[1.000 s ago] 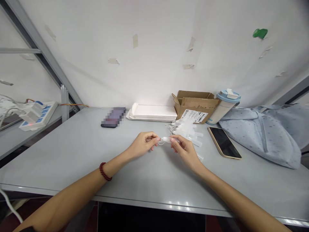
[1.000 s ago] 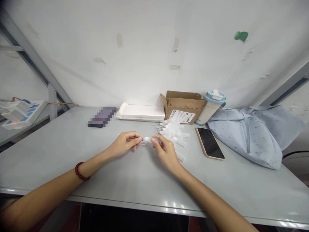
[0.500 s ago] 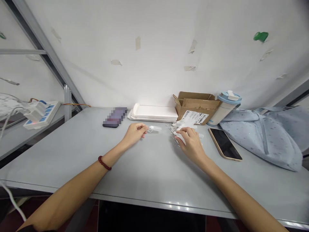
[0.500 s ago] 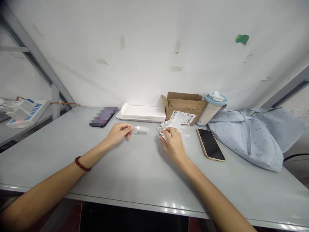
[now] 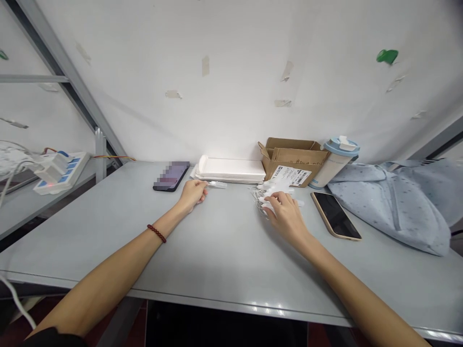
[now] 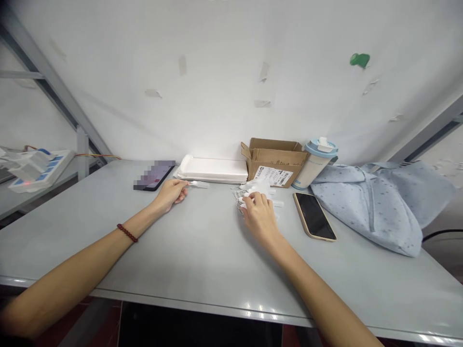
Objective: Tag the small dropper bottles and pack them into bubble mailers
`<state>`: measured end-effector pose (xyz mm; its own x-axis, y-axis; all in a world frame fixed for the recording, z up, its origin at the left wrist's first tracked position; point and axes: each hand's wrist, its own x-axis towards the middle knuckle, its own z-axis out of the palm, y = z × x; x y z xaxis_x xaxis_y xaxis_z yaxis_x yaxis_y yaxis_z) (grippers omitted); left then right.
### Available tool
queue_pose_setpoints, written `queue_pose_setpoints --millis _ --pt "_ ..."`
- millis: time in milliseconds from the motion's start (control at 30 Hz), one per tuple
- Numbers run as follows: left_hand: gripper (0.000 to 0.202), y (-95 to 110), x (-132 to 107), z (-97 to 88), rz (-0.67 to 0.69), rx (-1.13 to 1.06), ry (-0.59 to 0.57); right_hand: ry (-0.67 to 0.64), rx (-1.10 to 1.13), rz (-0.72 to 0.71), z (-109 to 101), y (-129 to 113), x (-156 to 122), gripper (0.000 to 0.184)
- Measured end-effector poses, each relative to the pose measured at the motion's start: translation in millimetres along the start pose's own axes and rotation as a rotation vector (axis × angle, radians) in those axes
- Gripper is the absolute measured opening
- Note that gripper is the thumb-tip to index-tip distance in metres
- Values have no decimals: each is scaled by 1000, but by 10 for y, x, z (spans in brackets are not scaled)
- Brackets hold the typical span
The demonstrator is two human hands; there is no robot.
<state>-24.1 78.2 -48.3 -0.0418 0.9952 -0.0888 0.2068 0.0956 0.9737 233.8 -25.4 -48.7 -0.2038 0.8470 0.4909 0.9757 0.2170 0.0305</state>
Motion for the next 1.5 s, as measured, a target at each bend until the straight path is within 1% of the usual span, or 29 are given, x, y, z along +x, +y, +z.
queue_pose_setpoints --millis 167,267,367,433,500,567,633,700,767,933,1033,1133,1200,1267,1367,1500 --pt "11 -9 -2 3 1 -22 57 -17 -19 19 8 2 -7 20" --pt "10 -1 -26 13 29 -9 53 -43 -44 22 3 -12 -7 20" --pt "9 15 -83 34 74 21 35 -97 -43 31 -16 -39 -5 20" --pt "9 28 -146 56 135 66 9 -134 -17 44 -29 -56 -6 21" --pt "11 41 -225 87 241 150 -36 -142 30 56 -38 -68 -9 22" --pt "13 54 -313 124 343 249 -105 -105 123 59 -49 -75 -12 21" --pt "15 68 -401 164 385 308 -189 -27 273 60 -70 -86 -12 19" --pt "18 82 -481 198 380 321 -284 42 441 75 -109 -106 -6 17" --pt "21 95 -547 221 363 305 -367 62 579 110 -162 -136 4 16" --pt "33 131 -633 241 298 254 -525 5 792 230 -242 -219 5 21" --pt "39 149 -640 241 259 211 -599 -55 884 295 -227 -258 -13 25" --pt "40 162 -643 240 245 186 -671 -125 989 354 -200 -285 -28 27" --pt "37 171 -653 241 237 193 -704 -146 1043 379 -188 -292 -35 28" --pt "33 181 -665 243 228 203 -718 -134 1066 379 -185 -293 -39 29" --pt "29 184 -663 247 221 195 -719 -98 1053 376 -193 -289 -39 28" --pt "31 150 -614 251 185 141 -730 -63 1022 353 -211 -287 -36 26"
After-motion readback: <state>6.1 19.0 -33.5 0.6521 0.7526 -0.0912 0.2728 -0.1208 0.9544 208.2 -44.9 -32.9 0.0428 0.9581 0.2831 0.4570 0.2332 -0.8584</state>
